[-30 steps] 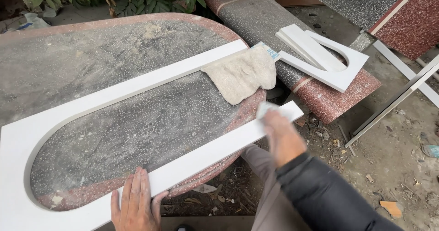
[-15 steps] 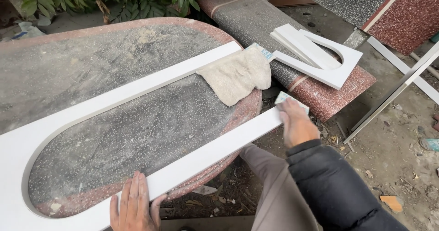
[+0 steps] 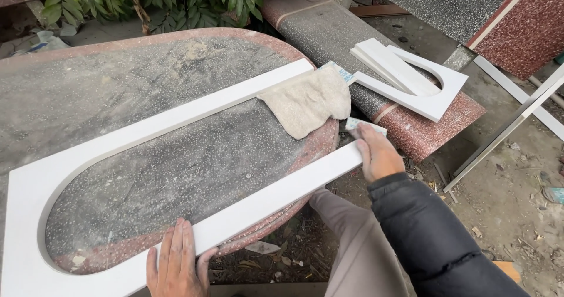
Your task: The person cleans white plastic frames by wiping them with a cloth on a stone table. They handle multiple frames, wiping the surfaces and edges, and occasionally turning the frames over to clean different sides.
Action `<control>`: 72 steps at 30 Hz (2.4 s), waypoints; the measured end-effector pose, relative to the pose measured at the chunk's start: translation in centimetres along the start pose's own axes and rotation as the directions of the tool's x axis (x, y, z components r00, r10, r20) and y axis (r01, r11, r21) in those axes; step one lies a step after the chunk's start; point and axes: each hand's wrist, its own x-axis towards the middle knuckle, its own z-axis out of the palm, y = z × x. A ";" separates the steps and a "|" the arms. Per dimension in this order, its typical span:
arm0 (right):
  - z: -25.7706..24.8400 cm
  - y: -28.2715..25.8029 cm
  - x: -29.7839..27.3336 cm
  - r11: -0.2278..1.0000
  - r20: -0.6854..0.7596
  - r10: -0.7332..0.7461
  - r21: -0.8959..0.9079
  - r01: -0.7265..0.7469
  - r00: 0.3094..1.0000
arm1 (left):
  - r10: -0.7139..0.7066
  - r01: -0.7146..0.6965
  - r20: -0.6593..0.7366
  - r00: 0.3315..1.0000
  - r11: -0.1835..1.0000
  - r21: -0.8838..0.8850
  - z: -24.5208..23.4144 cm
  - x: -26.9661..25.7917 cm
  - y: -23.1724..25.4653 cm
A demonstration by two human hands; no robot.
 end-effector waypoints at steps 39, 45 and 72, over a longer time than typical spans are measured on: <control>-1.0 -0.5 -7.3 0.967 -0.059 -0.254 0.018 0.255 0.965 | -0.001 0.002 -0.012 1.000 0.999 0.041 -0.8 0.4 -0.2; 1.8 -3.5 -11.0 0.872 0.065 -0.486 -0.033 0.489 0.872 | 0.067 -0.064 -0.050 0.997 0.997 0.048 0.4 -0.4 -1.3; -6.7 -13.1 -6.9 0.656 0.341 0.131 0.674 -0.339 0.931 | 0.081 -0.078 -0.052 0.995 0.995 0.062 2.4 -1.3 -2.2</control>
